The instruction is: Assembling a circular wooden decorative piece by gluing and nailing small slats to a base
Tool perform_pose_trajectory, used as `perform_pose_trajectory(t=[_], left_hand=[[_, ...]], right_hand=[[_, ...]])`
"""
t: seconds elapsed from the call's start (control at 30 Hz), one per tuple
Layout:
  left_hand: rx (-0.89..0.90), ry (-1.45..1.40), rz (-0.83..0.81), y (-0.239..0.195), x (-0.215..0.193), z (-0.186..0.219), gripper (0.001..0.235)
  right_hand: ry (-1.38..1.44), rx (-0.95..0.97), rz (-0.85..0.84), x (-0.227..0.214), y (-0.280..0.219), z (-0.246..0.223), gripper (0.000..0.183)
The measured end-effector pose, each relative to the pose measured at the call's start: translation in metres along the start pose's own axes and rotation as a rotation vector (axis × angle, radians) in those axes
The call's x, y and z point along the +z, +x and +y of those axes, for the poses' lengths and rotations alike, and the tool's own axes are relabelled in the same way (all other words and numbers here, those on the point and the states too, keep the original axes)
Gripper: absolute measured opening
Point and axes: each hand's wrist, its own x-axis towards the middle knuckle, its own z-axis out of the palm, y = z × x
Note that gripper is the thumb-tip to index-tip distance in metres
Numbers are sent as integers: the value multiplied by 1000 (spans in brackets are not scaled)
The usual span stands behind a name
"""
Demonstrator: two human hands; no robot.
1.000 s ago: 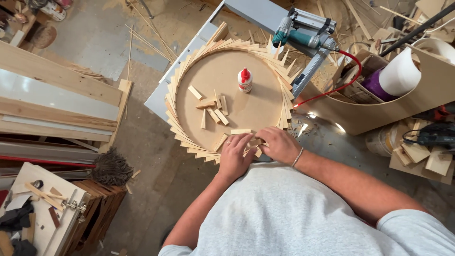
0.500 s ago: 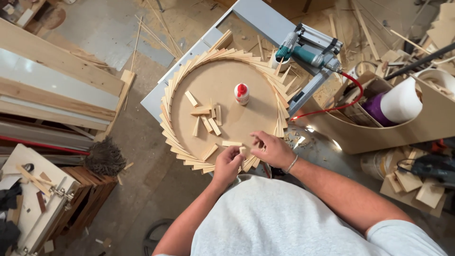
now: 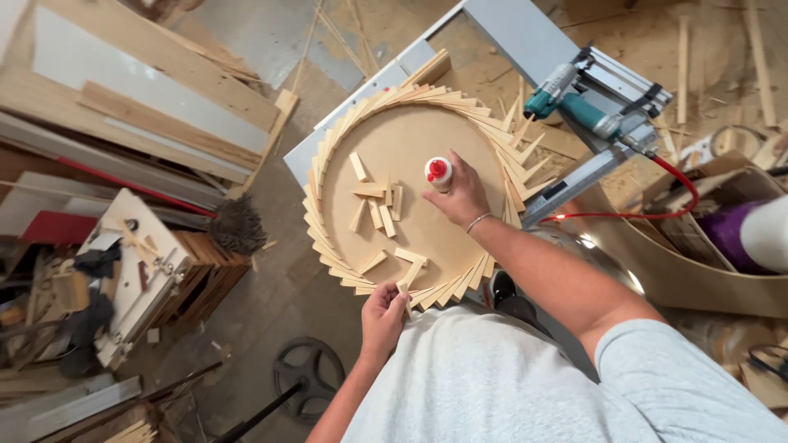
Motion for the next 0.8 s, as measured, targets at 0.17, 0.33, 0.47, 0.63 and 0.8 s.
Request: perform_pose_trajectory(t=[0.17, 0.33, 0.47, 0.63, 0.8], left_hand=[[-62, -52, 93, -8, 3, -13, 18], [-204, -99, 179, -15, 14, 19, 29], [-178, -29, 136, -3, 19, 23, 41], [-143, 23, 66, 12, 33, 20, 33], [-122, 91, -58, 26, 51, 28, 30]], right_hand=[[-103, 124, -153, -11, 16, -37, 52], [125, 339, -514, -80, -33, -111, 31], [51, 407, -755, -136, -71, -116, 67], [-38, 639, -524, -220, -91, -77, 67], [232, 326, -45, -311, -116, -19, 71]])
